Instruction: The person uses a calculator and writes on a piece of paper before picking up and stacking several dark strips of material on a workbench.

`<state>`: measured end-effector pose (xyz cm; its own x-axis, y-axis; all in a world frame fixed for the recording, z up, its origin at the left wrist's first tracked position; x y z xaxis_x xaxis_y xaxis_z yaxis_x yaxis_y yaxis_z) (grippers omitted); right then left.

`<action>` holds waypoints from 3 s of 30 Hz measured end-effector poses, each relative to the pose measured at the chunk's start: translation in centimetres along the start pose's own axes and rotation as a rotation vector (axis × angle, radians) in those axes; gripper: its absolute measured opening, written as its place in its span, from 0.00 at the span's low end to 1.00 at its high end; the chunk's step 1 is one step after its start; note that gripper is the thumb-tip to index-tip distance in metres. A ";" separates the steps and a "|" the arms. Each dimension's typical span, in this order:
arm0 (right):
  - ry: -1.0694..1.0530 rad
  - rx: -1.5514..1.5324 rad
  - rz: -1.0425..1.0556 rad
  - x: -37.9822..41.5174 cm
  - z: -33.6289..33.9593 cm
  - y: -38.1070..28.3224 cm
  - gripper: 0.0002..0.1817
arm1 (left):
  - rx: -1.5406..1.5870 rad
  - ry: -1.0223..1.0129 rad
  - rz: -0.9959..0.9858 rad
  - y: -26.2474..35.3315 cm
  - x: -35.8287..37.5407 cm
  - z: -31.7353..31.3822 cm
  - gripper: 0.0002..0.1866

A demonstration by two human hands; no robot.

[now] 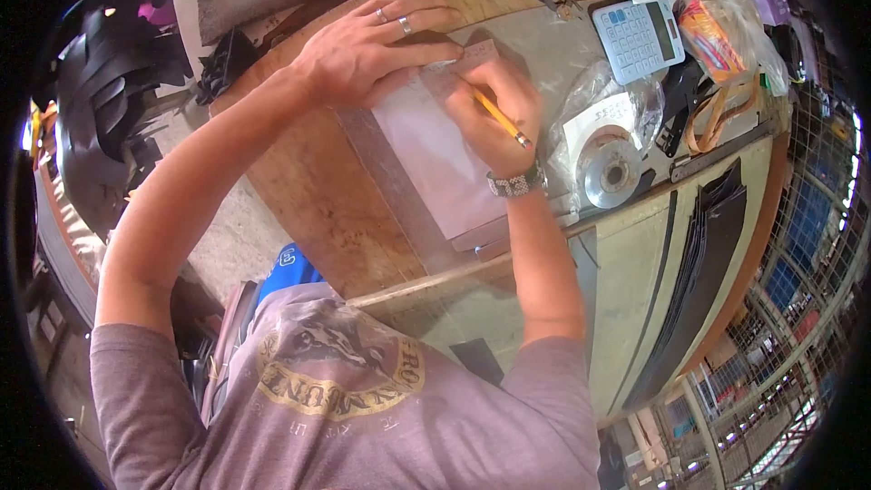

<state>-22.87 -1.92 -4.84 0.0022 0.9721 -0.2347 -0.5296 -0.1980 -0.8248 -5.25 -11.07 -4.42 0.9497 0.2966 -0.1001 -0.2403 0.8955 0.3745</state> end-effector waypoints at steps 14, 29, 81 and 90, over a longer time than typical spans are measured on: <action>0.075 -0.676 -0.286 0.6 1.5 2.0 0.03 | -0.009 -0.039 0.029 0.3 0.0 0.3 0.28; 0.515 -1.048 -0.455 15.9 -0.6 -9.6 0.04 | -0.015 0.011 0.030 0.2 -0.2 0.4 0.26; 0.397 0.103 -0.687 10.5 9.4 -27.1 0.09 | 0.649 -1.852 -1.565 37.8 24.6 10.0 0.21; 0.458 0.075 -0.747 15.8 5.0 -27.8 0.08 | 0.571 -1.894 -1.584 38.1 26.9 9.9 0.23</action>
<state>-12.36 19.62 16.97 0.7022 0.6947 0.1563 -0.3079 0.4941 -0.8131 13.10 27.72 16.31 -0.4989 -0.8664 -0.0186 0.1971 -0.1344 0.9711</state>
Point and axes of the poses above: each hand's wrist, its own x-axis away from the middle knuckle, its own z-axis out of the back of the hand, y = z × x, the point moved 5 cm from there along -x, towards the middle knuckle, and after that the axes turned 9 degrees about -y, right-handed, at the moved point
